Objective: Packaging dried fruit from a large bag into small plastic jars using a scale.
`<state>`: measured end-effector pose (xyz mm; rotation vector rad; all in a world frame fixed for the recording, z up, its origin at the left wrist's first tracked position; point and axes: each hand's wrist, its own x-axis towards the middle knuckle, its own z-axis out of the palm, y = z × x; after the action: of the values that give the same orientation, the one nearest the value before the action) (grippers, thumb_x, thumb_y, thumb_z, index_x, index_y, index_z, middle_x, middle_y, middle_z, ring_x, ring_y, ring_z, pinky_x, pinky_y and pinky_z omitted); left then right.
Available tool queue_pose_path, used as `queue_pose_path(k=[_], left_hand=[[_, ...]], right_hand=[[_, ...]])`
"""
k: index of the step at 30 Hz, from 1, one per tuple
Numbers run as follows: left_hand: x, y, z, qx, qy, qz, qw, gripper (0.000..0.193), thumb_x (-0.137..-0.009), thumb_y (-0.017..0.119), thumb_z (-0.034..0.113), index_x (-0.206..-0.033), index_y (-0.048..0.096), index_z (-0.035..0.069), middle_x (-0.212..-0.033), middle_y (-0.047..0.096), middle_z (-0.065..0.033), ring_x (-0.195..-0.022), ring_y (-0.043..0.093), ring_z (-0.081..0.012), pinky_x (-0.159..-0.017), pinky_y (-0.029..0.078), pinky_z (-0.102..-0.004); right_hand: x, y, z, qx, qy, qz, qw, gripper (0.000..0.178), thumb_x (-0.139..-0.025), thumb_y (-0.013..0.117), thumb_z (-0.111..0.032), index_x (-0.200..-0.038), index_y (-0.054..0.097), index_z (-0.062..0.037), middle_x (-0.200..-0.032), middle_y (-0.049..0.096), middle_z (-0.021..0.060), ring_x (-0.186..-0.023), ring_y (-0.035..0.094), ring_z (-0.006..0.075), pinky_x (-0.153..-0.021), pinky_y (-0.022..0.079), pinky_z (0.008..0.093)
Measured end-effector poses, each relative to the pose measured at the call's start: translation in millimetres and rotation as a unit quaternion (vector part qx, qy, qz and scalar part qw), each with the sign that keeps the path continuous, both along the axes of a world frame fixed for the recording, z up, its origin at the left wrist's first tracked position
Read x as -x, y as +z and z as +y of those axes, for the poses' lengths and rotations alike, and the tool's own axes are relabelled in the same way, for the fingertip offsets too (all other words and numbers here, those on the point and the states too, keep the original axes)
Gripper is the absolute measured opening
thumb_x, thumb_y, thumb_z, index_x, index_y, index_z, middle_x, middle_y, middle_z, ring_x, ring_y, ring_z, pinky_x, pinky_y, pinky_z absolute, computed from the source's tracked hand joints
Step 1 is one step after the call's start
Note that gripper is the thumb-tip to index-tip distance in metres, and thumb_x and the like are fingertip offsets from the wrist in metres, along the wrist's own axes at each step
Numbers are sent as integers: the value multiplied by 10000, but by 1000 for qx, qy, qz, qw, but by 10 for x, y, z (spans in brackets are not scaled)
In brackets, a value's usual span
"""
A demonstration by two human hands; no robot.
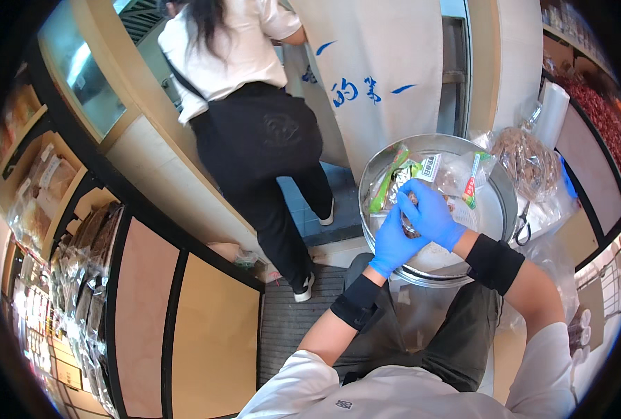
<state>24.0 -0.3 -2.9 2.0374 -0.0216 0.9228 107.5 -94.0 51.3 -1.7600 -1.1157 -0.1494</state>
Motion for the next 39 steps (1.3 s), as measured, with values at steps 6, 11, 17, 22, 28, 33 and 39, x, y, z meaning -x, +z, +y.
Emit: queue_pose_path(k=[6, 11, 17, 22, 28, 33, 39], left_hand=[[-52, -46, 18, 19, 23, 65, 997, 805, -662, 847, 418, -1296, 491, 72, -1100, 650, -157, -905, 681, -319, -772, 535, -405], [-47, -53, 35, 34, -4, 53, 998, 599, -722, 825, 277, -1187, 517, 57, -1045, 633, -131, -906, 663, -246, -763, 526, -368], [10, -10, 9, 22, 9, 83, 996, 603, -728, 819, 308, -1188, 519, 57, -1005, 651, -173, -889, 670, -330, -771, 528, -400], [-11, -18, 15, 3, 17, 111, 994, 575, -754, 778, 308, -1198, 520, 51, -1098, 638, -203, -1004, 633, -392, -849, 508, -435], [-67, -151, 57, -16, 28, 103, 994, 679, -752, 771, 357, -1311, 486, 98, -1176, 635, -177, -1051, 634, -359, -872, 509, -414], [-37, -98, 54, 5, 2, 96, 995, 758, -735, 800, 316, -1364, 458, 69, -1244, 611, -164, -1119, 617, -316, -952, 484, -381], [-45, -96, 86, 8, -16, 139, 990, 780, -730, 798, 293, -1379, 445, 45, -1251, 609, -166, -1135, 610, -310, -981, 473, -372]], right_hand=[[-93, -49, -67, 72, -14, -53, 996, 281, -951, 545, -330, -904, 624, -65, -777, 654, 202, -712, 645, 405, -621, 499, 489], [-115, -150, -27, 123, -23, -99, 987, 265, -914, 550, -327, -877, 612, -72, -765, 654, 204, -690, 635, 428, -608, 497, 523], [-119, -184, -12, 139, -18, -92, 986, 280, -932, 536, -340, -890, 612, -74, -785, 662, 204, -699, 641, 427, -615, 497, 531], [-39, -124, -25, 184, -52, -123, 974, 277, -932, 514, -328, -916, 579, -59, -753, 650, 206, -684, 640, 414, -622, 494, 522], [-26, -81, -42, 232, -24, -165, 958, 327, -916, 462, -309, -866, 627, -31, -762, 657, 219, -680, 645, 403, -638, 508, 521], [-105, -234, -42, 217, -25, -221, 951, 352, -902, 478, -317, -789, 663, -40, -709, 664, 195, -624, 652, 378, -610, 524, 506], [-64, -178, -94, 263, -7, -275, 925, 384, -912, 466, -324, -747, 656, -34, -686, 656, 199, -598, 648, 370, -574, 523, 483]])
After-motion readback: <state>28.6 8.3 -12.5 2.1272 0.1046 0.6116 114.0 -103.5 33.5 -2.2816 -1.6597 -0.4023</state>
